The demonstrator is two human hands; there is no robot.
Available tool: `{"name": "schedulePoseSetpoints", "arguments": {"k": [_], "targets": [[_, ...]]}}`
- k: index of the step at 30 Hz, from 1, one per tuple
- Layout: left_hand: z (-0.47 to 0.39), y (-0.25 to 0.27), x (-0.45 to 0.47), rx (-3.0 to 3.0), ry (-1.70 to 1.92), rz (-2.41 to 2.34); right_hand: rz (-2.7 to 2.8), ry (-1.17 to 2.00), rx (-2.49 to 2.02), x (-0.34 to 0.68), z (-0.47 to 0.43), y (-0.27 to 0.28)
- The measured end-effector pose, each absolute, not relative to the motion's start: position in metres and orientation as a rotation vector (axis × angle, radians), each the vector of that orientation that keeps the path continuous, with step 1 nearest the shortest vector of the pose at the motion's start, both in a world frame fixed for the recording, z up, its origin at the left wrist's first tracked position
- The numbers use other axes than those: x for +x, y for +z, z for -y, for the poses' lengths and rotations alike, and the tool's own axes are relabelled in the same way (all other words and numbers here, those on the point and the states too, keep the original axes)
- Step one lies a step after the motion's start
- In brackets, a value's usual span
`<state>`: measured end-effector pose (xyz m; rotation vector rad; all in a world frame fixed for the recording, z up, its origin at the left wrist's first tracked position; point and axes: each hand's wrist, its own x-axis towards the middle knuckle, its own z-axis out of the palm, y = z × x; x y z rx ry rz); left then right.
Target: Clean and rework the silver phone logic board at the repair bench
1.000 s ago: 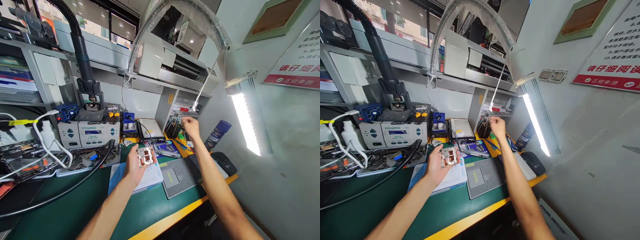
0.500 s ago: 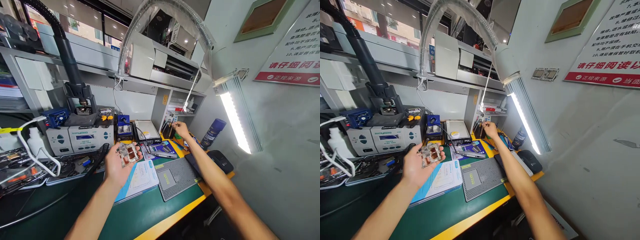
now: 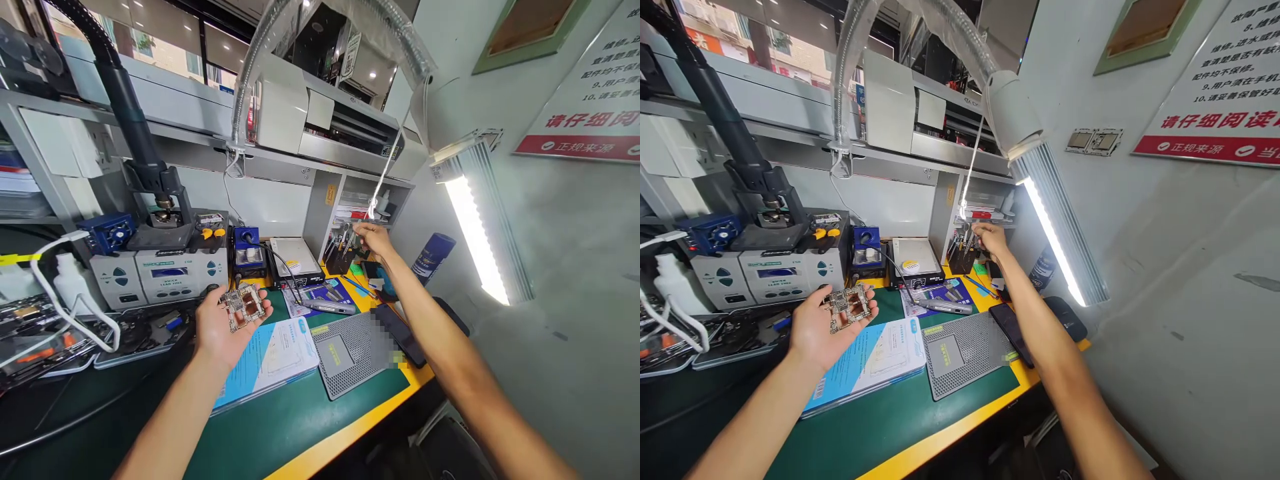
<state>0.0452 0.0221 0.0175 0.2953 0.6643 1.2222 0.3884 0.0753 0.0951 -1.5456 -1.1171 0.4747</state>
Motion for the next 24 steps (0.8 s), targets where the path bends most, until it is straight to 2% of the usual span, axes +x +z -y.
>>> {"name": "schedulePoseSetpoints", "arguments": {"k": [3, 6, 11, 16, 24], "targets": [[-0.021, 0.017, 0.047, 0.298, 1.180, -0.653, 1.065, 0.355, -1.429, 0.381, -0.048, 0.118], [-0.019, 0.015, 0.048, 0.292, 1.139, -0.640, 1.050, 0.296, -1.315, 0.359, -0.005, 0.114], [-0.017, 0.013, 0.050, 0.303, 1.062, -0.603, 1.246, 0.541, -1.350, 0.303, 0.063, 0.055], [-0.009, 0.013, 0.056, 0.339, 0.934, -0.584, 1.420, 0.645, -1.433, 0.283, 0.082, 0.013], [0.000, 0.011, 0.066, 0.408, 0.821, -0.572, 1.595, 0.781, -1.438, 0.284, 0.063, 0.054]]}}
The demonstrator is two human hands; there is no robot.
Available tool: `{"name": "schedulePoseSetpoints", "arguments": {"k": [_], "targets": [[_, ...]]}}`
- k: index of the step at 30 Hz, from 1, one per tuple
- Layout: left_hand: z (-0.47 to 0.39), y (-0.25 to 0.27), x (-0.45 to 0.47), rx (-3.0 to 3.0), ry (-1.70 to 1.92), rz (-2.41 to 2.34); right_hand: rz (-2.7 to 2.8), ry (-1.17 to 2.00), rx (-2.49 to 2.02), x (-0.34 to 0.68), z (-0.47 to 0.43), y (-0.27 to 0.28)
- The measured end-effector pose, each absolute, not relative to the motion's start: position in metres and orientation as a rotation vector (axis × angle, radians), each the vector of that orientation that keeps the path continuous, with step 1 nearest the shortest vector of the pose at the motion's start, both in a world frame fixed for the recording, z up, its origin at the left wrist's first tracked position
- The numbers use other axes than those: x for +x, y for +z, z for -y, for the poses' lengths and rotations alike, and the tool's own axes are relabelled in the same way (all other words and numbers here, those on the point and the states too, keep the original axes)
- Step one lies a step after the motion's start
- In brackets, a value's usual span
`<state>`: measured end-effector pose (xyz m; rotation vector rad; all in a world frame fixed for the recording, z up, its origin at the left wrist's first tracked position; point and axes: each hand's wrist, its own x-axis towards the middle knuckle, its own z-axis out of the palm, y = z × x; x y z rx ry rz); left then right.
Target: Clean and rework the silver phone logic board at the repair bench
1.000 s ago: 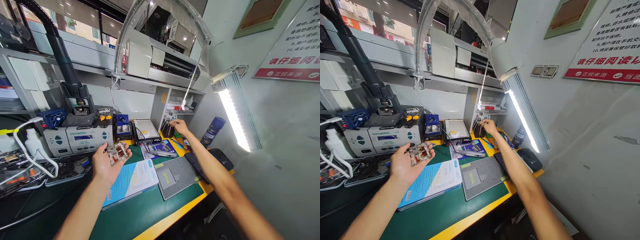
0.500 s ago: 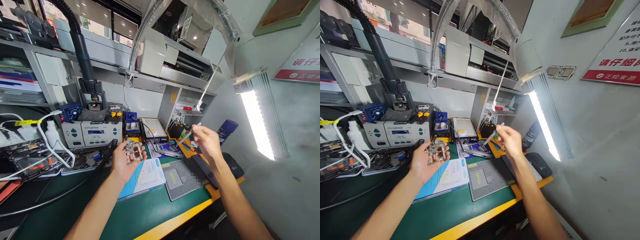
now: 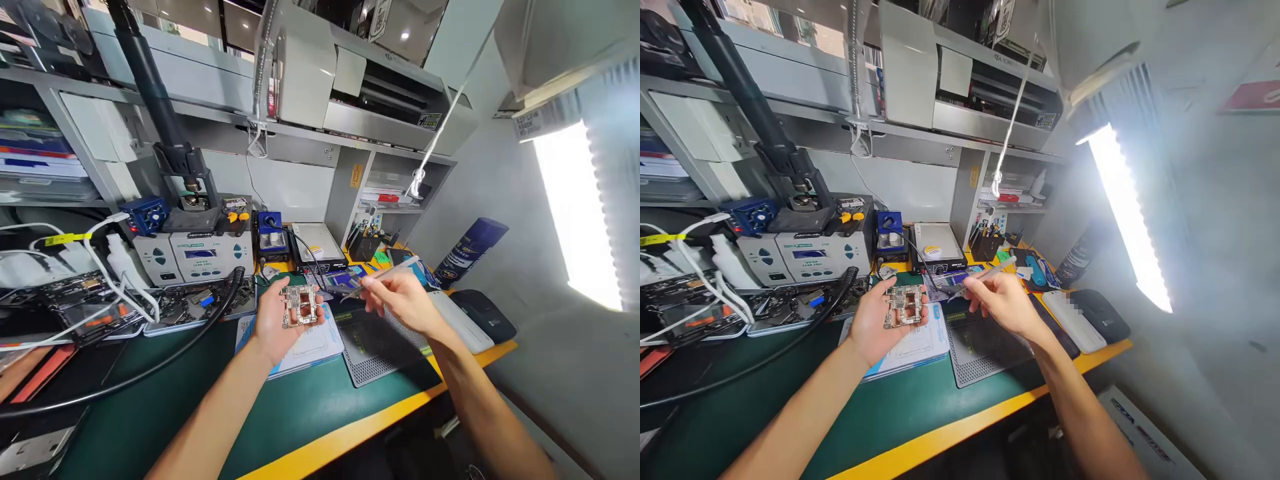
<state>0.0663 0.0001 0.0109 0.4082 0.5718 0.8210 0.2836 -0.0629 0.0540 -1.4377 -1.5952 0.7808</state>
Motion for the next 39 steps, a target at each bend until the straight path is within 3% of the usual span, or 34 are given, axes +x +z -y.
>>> {"name": "schedulePoseSetpoints", "arguments": {"k": [8, 18, 39], "targets": [[0.000, 0.009, 0.074, 0.443, 0.884, -0.617, 1.316, 1.139, -0.833, 0.244, 0.024, 0.041], [0.003, 0.014, 0.080, 0.344, 0.873, -0.722, 1.385, 0.971, -0.830, 0.247, 0.038, 0.021], [-0.002, 0.006, 0.080, 0.269, 0.872, -0.743, 1.487, 1.044, -0.804, 0.249, 0.033, 0.020]]}}
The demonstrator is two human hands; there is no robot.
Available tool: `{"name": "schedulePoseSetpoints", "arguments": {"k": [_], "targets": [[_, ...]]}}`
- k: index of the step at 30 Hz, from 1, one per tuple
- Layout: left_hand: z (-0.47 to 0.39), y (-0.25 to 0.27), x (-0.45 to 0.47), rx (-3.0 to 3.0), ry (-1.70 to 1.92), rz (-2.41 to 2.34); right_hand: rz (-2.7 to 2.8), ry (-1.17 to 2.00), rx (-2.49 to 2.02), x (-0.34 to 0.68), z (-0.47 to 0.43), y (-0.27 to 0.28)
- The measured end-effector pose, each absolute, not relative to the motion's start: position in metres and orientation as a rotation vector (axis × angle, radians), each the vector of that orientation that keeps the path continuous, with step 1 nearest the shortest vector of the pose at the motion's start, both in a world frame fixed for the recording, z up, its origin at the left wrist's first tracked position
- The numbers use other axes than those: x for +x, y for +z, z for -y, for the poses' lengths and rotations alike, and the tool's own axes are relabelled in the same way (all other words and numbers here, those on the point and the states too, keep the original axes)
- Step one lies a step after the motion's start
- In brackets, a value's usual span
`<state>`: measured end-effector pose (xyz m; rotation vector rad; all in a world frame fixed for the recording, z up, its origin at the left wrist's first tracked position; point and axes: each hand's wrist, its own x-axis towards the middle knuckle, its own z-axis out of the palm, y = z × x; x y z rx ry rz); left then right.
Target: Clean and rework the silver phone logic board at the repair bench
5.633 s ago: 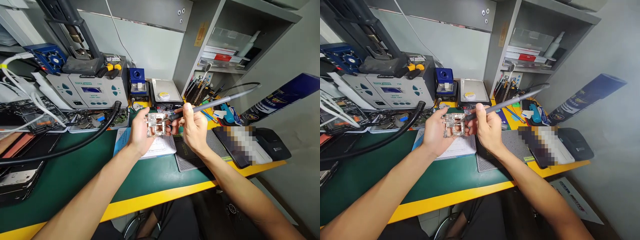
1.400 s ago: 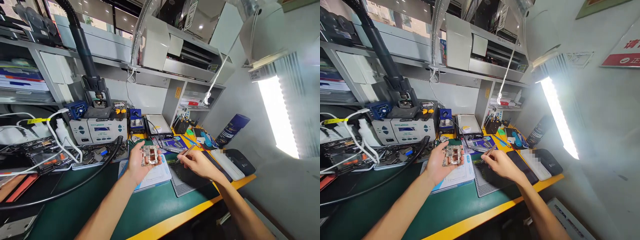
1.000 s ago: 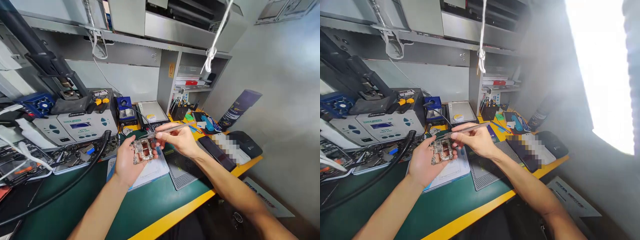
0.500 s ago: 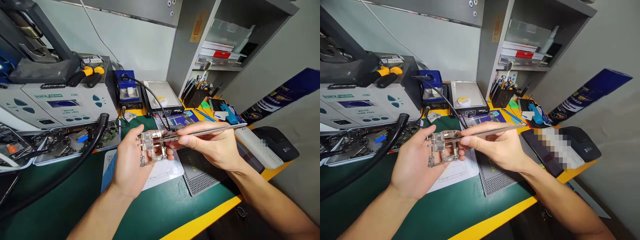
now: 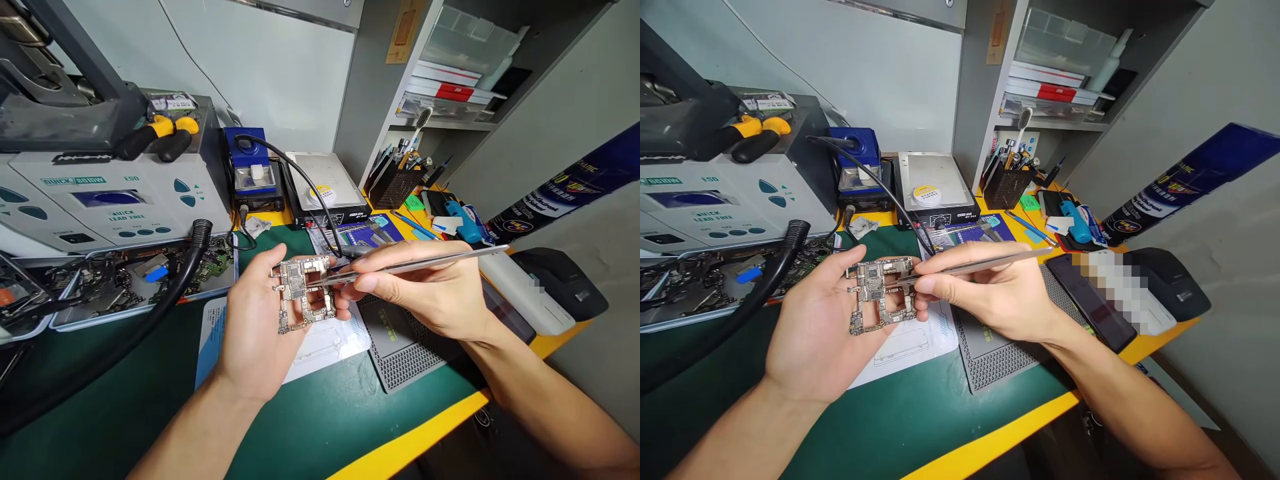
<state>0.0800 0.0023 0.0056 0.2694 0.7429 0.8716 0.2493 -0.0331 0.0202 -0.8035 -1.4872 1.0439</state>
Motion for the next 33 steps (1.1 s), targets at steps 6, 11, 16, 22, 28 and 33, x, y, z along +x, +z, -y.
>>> {"name": "schedulePoseSetpoints", "arguments": {"k": [6, 11, 16, 22, 28, 33], "targets": [[-0.0029, 0.0041, 0.0786, 0.315, 0.851, -0.688, 1.489, 1.036, -0.810, 0.2489, 0.0343, 0.0200], [-0.0023, 0.0076, 0.0797, 0.247, 0.873, -0.738, 1.498, 1.003, -0.789, 0.2478, 0.0334, 0.0196], [-0.0023, 0.0072, 0.0796, 0.253, 0.871, -0.741, 1.535, 0.904, -0.869, 0.2488, 0.0344, 0.0194], [-0.0021, 0.0063, 0.0793, 0.282, 0.872, -0.719, 1.536, 0.902, -0.846, 0.2486, 0.0342, 0.0175], [-0.0021, 0.0073, 0.0791, 0.285, 0.855, -0.700, 1.532, 0.908, -0.845, 0.2486, 0.0349, 0.0173], [-0.0019, 0.0039, 0.0790, 0.334, 0.859, -0.641, 1.551, 0.895, -0.824, 0.2483, 0.0354, 0.0167]]}}
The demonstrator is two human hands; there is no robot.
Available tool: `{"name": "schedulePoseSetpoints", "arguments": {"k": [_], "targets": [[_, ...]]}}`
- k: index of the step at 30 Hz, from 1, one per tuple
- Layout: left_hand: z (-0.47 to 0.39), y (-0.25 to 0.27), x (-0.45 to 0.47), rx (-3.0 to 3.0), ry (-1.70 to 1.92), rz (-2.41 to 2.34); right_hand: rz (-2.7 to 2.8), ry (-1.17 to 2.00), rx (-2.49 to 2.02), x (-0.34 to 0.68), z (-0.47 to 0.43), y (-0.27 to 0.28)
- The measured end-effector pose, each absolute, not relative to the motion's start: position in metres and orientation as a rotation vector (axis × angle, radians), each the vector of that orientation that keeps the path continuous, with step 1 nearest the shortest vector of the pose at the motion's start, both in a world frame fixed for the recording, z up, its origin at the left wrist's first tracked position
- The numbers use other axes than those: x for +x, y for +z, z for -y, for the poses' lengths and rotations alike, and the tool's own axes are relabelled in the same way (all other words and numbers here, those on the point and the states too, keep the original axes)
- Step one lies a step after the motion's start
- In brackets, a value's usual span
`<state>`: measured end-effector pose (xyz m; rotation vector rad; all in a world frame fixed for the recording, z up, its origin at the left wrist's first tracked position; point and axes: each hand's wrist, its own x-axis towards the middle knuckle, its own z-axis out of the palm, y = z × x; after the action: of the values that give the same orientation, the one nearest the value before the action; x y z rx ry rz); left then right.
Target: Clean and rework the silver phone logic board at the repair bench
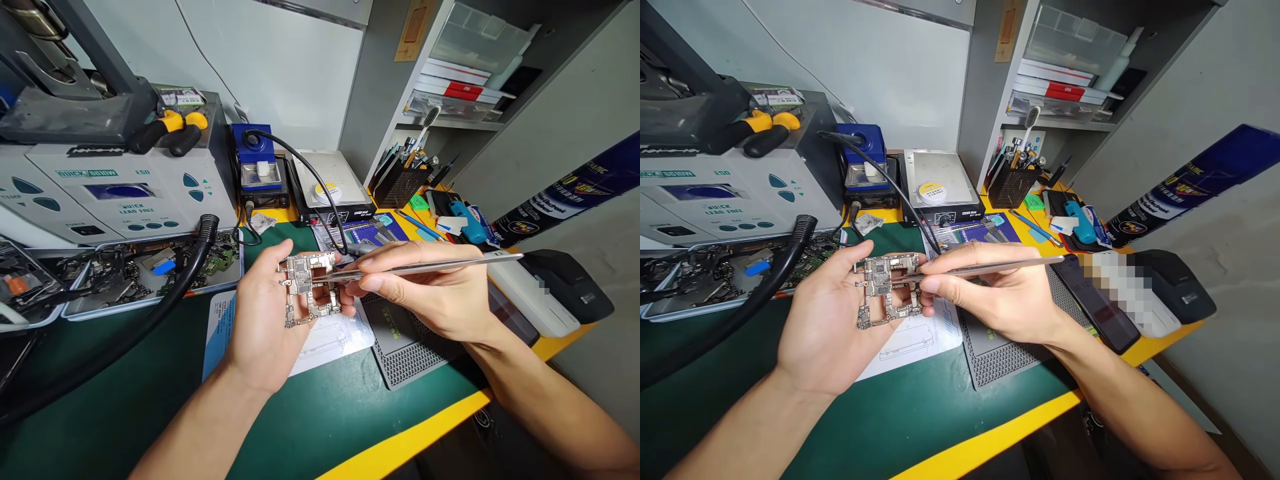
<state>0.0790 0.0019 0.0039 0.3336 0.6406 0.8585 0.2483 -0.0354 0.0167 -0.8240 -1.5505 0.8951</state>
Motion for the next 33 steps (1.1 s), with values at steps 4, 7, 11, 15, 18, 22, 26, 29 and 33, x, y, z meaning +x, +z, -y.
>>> {"name": "schedulePoseSetpoints", "arguments": {"k": [4, 7, 11, 15, 18, 22, 26, 29, 33], "targets": [[-0.0013, 0.0044, 0.0783, 0.358, 0.856, -0.634, 1.565, 0.863, -0.834, 0.2491, 0.0357, 0.0157], [-0.0006, 0.0071, 0.0776, 0.394, 0.849, -0.645, 1.623, 0.702, -0.888, 0.2509, 0.0362, 0.0163], [0.0000, 0.0095, 0.0778, 0.400, 0.852, -0.661, 1.688, 0.561, -0.920, 0.2523, 0.0360, 0.0185], [-0.0002, 0.0103, 0.0789, 0.385, 0.847, -0.656, 1.698, 0.615, -0.885, 0.2519, 0.0354, 0.0190], [-0.0006, 0.0100, 0.0790, 0.383, 0.847, -0.659, 1.678, 0.647, -0.871, 0.2515, 0.0354, 0.0184], [-0.0010, 0.0086, 0.0786, 0.386, 0.849, -0.698, 1.679, 0.575, -0.890, 0.2519, 0.0360, 0.0189], [-0.0012, 0.0089, 0.0784, 0.369, 0.846, -0.721, 1.723, 0.561, -0.876, 0.2518, 0.0371, 0.0205], [-0.0011, 0.0100, 0.0782, 0.362, 0.837, -0.729, 1.750, 0.568, -0.861, 0.2516, 0.0375, 0.0216], [-0.0006, 0.0095, 0.0778, 0.366, 0.843, -0.738, 1.791, 0.566, -0.861, 0.2515, 0.0368, 0.0228]]}}
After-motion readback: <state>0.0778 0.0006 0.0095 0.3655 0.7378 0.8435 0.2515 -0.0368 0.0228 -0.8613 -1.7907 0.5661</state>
